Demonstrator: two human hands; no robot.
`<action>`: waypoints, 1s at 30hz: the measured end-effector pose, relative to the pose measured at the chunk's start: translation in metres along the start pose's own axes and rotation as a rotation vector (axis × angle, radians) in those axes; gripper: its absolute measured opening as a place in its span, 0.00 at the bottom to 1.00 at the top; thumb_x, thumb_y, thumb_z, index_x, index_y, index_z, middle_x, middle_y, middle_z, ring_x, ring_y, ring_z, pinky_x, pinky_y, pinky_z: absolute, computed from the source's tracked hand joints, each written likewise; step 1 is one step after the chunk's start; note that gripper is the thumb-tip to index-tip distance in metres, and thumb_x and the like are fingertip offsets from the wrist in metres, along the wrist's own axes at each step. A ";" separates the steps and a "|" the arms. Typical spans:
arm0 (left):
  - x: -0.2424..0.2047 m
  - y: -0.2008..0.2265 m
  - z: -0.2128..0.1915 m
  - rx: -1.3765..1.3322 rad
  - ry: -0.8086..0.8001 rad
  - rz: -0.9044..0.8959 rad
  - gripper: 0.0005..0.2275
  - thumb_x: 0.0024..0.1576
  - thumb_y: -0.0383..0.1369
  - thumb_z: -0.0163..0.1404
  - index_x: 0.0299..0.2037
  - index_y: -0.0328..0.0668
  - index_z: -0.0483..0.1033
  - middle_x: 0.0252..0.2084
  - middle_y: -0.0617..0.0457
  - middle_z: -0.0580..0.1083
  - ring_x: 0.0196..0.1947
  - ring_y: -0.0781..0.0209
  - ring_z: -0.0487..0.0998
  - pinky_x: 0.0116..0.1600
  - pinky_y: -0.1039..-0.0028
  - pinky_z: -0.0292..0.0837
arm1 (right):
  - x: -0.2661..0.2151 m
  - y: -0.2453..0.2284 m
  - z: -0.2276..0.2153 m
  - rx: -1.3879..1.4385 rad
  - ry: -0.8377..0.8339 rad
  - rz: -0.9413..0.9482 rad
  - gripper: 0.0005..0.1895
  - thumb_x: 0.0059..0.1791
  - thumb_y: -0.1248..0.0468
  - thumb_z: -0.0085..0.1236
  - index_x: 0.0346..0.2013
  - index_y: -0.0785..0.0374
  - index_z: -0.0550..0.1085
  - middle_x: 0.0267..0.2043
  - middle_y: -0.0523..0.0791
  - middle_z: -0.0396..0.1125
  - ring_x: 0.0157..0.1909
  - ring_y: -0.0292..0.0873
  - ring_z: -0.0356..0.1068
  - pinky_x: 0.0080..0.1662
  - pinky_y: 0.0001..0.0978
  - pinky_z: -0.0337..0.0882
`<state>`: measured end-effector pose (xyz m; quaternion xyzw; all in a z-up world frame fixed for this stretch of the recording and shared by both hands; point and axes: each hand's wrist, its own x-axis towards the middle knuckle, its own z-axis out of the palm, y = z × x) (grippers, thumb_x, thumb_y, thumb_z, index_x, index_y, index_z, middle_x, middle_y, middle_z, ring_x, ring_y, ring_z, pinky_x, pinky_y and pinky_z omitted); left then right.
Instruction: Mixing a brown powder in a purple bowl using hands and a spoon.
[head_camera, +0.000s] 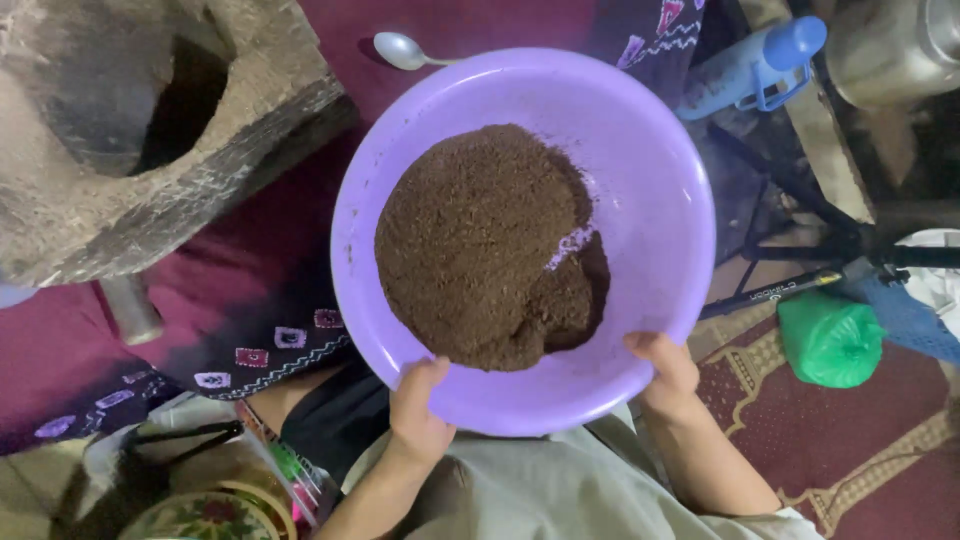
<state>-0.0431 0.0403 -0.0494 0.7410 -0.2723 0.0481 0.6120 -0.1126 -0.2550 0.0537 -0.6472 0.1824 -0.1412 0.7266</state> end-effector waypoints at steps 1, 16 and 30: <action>0.009 -0.004 0.005 0.001 0.003 0.003 0.15 0.55 0.19 0.56 0.52 0.30 0.73 0.44 0.41 0.73 0.44 0.48 0.77 0.53 0.66 0.73 | -0.003 0.049 -0.025 0.000 -0.003 -0.004 0.06 0.41 0.62 0.48 0.32 0.56 0.63 0.34 0.41 0.54 0.35 0.38 0.57 0.25 0.25 0.55; 0.024 -0.040 0.009 -0.791 0.331 -0.796 0.11 0.55 0.26 0.50 0.23 0.51 0.63 0.27 0.59 0.60 0.29 0.67 0.63 0.36 0.72 0.58 | 0.013 0.174 -0.055 -0.603 -0.030 -0.604 0.13 0.48 0.59 0.63 0.38 0.65 0.74 0.34 0.46 0.70 0.33 0.44 0.70 0.39 0.36 0.67; 0.007 -0.038 0.007 -0.841 0.361 -0.686 0.10 0.56 0.26 0.46 0.22 0.45 0.75 0.26 0.58 0.64 0.31 0.61 0.72 0.44 0.74 0.67 | 0.031 0.046 0.003 0.078 -0.100 0.250 0.08 0.42 0.63 0.50 0.21 0.58 0.63 0.21 0.40 0.53 0.24 0.38 0.55 0.22 0.33 0.53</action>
